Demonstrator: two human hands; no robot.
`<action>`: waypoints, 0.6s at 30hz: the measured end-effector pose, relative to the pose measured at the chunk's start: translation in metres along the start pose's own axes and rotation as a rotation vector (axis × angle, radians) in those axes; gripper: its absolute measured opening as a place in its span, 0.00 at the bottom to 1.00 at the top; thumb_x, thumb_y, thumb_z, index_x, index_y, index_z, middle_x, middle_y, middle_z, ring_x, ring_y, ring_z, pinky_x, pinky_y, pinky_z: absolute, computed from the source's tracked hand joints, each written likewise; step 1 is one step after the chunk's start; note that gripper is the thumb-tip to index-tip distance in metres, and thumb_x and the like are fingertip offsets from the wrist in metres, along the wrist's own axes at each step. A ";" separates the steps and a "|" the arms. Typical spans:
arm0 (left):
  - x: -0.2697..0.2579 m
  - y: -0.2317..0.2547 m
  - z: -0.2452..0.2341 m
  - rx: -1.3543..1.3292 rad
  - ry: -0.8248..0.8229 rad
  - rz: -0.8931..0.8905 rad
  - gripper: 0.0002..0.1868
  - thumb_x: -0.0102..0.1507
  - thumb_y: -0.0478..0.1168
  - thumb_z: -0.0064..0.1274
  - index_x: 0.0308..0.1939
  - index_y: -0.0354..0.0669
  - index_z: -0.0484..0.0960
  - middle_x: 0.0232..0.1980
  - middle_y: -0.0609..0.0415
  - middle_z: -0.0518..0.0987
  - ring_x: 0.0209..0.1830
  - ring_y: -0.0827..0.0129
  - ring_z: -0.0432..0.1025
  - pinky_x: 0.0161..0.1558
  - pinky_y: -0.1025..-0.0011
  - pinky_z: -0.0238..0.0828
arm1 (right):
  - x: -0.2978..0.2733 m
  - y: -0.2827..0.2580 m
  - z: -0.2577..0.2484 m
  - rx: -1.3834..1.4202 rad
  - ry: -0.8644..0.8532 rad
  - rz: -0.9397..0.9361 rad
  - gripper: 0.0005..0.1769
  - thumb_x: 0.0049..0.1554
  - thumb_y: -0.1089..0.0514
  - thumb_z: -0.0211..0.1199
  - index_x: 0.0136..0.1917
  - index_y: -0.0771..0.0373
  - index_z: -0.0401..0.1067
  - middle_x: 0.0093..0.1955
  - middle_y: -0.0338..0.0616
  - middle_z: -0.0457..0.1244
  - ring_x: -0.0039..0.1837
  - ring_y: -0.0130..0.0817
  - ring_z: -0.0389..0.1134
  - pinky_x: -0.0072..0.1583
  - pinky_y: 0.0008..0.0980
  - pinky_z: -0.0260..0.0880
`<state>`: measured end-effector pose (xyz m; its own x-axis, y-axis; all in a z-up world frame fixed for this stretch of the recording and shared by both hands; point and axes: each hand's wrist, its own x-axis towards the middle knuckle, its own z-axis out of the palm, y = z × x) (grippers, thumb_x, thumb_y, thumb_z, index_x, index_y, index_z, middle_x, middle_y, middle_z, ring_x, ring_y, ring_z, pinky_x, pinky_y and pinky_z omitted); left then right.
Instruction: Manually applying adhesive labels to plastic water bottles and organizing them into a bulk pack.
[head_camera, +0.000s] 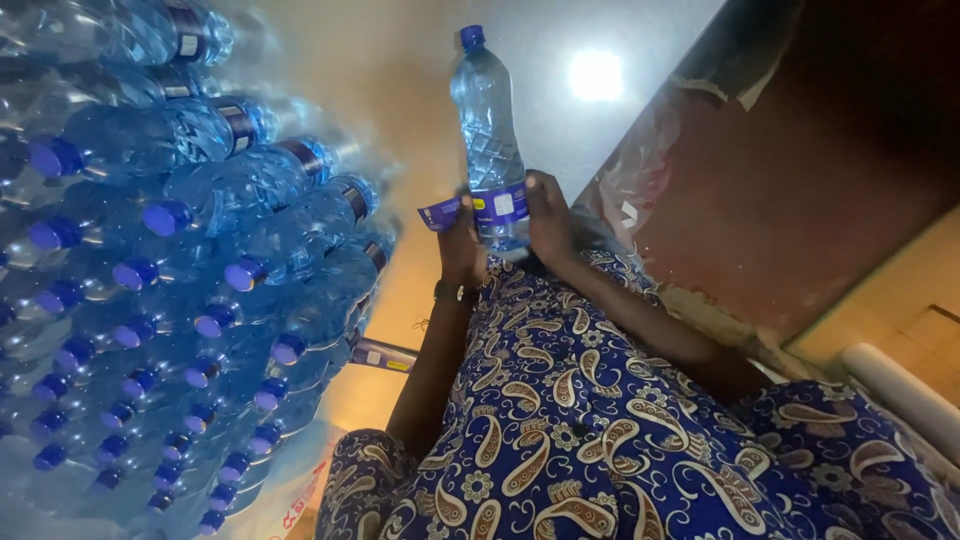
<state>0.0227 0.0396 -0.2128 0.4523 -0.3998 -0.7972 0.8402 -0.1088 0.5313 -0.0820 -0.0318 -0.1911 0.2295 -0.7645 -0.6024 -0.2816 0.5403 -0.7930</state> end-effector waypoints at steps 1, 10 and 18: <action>0.001 0.000 -0.004 -0.070 0.012 -0.087 0.26 0.71 0.48 0.70 0.70 0.51 0.80 0.64 0.48 0.85 0.66 0.51 0.81 0.72 0.39 0.70 | 0.003 0.001 0.000 0.079 0.005 0.023 0.21 0.76 0.40 0.50 0.66 0.56 0.70 0.52 0.43 0.65 0.55 0.36 0.68 0.62 0.43 0.66; 0.039 -0.022 -0.059 -0.100 0.062 -0.197 0.21 0.77 0.49 0.57 0.68 0.39 0.79 0.60 0.45 0.87 0.58 0.53 0.85 0.63 0.44 0.79 | 0.020 0.010 -0.028 0.194 -0.624 0.051 0.58 0.61 0.24 0.70 0.82 0.67 0.52 0.65 0.56 0.62 0.60 0.41 0.68 0.61 0.44 0.75; -0.012 0.024 0.009 0.193 0.221 0.141 0.22 0.63 0.46 0.76 0.50 0.33 0.87 0.43 0.43 0.87 0.40 0.60 0.84 0.39 0.57 0.80 | 0.077 -0.048 -0.023 0.060 -0.477 0.193 0.51 0.64 0.40 0.73 0.87 0.57 0.49 0.71 0.60 0.64 0.68 0.55 0.74 0.68 0.56 0.77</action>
<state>0.0349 0.0337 -0.1877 0.6322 -0.2179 -0.7435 0.7019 -0.2452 0.6687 -0.0723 -0.1247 -0.1976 0.5818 -0.4108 -0.7019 -0.3100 0.6859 -0.6584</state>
